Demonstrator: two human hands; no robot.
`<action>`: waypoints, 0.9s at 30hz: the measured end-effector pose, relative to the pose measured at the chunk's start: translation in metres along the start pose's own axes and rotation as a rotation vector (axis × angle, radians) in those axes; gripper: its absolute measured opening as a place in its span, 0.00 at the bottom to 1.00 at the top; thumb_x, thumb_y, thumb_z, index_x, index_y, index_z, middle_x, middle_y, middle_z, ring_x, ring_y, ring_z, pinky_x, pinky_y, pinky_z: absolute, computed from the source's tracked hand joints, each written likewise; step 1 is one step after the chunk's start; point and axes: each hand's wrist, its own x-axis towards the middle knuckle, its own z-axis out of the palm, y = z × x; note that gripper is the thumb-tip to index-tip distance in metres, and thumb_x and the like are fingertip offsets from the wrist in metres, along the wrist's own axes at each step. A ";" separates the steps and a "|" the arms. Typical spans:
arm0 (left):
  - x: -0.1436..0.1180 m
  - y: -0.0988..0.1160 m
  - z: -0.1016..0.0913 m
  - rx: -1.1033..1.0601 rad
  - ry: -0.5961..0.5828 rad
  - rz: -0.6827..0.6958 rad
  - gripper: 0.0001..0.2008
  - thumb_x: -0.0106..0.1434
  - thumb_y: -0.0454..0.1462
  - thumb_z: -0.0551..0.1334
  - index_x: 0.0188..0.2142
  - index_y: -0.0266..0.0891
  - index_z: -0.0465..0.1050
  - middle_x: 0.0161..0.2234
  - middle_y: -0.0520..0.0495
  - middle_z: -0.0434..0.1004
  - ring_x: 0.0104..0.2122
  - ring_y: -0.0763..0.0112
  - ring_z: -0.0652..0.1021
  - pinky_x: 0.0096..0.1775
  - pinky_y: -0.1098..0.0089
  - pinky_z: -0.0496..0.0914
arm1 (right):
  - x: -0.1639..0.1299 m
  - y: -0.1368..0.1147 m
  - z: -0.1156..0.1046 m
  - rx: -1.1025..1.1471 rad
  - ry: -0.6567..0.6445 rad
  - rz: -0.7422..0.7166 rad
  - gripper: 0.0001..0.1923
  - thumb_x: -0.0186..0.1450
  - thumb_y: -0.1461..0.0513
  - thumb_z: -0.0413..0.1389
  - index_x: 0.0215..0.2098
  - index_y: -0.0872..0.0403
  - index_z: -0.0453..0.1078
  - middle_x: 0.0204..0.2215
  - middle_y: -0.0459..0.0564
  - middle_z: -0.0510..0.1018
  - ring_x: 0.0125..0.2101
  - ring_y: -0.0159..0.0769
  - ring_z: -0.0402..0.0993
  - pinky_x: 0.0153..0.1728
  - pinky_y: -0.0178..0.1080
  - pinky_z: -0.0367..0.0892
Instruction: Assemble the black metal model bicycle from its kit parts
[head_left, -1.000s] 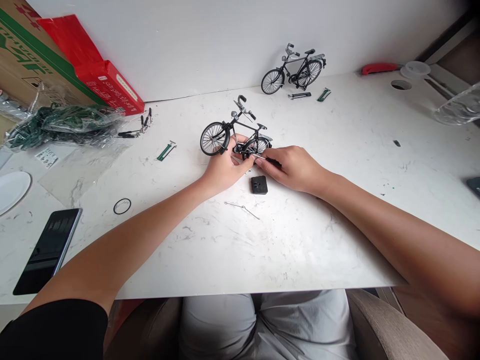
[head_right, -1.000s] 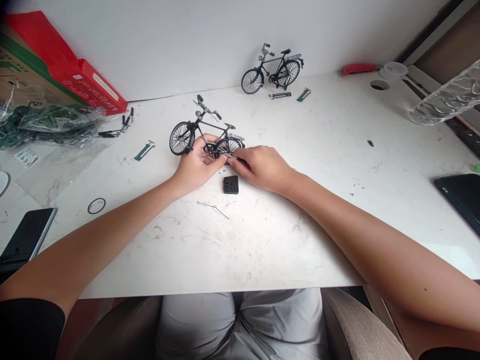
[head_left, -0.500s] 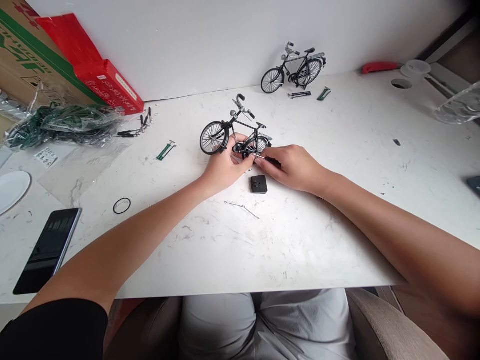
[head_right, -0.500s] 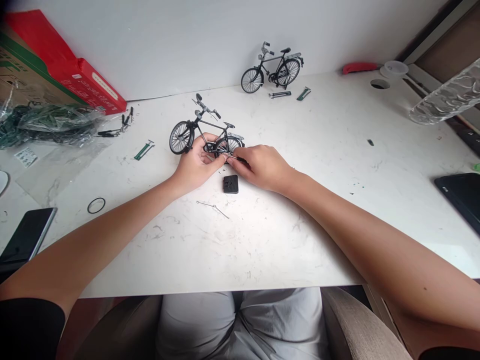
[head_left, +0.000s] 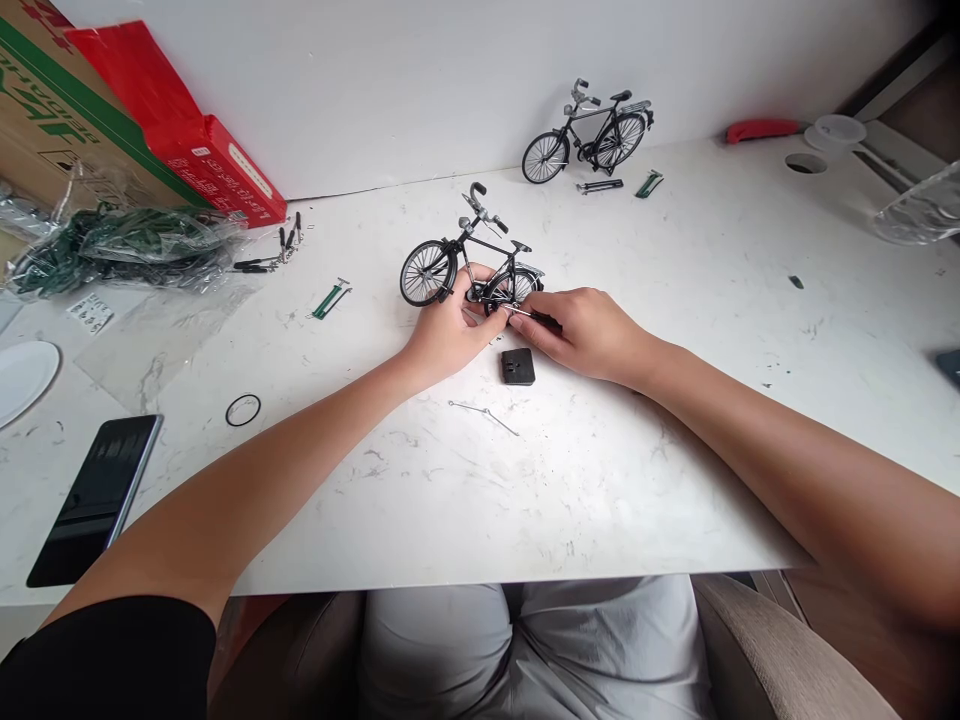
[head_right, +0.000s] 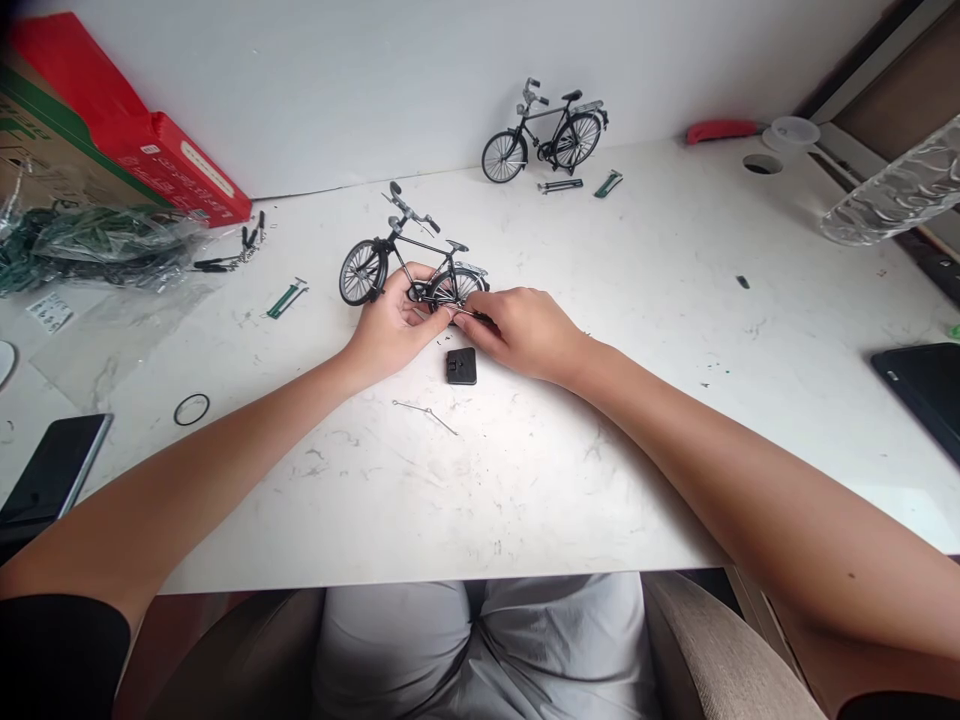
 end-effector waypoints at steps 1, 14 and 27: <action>0.000 0.000 0.000 -0.001 -0.003 -0.002 0.20 0.70 0.40 0.71 0.59 0.49 0.70 0.50 0.48 0.84 0.45 0.64 0.85 0.47 0.62 0.83 | 0.000 0.000 0.000 0.001 -0.001 0.002 0.19 0.79 0.50 0.49 0.37 0.52 0.71 0.25 0.47 0.73 0.24 0.34 0.60 0.31 0.41 0.51; 0.002 0.000 0.000 -0.021 -0.007 -0.001 0.20 0.70 0.40 0.71 0.58 0.50 0.71 0.51 0.47 0.84 0.44 0.63 0.86 0.45 0.61 0.84 | 0.000 0.003 0.002 0.017 0.013 -0.011 0.19 0.79 0.50 0.50 0.39 0.52 0.74 0.25 0.47 0.73 0.25 0.35 0.61 0.32 0.40 0.51; 0.002 0.002 0.000 -0.024 -0.005 -0.009 0.20 0.69 0.39 0.71 0.58 0.50 0.71 0.53 0.47 0.84 0.45 0.63 0.86 0.46 0.62 0.84 | 0.000 0.002 0.002 0.022 0.002 0.005 0.18 0.79 0.51 0.50 0.38 0.52 0.72 0.24 0.46 0.71 0.26 0.35 0.61 0.32 0.41 0.52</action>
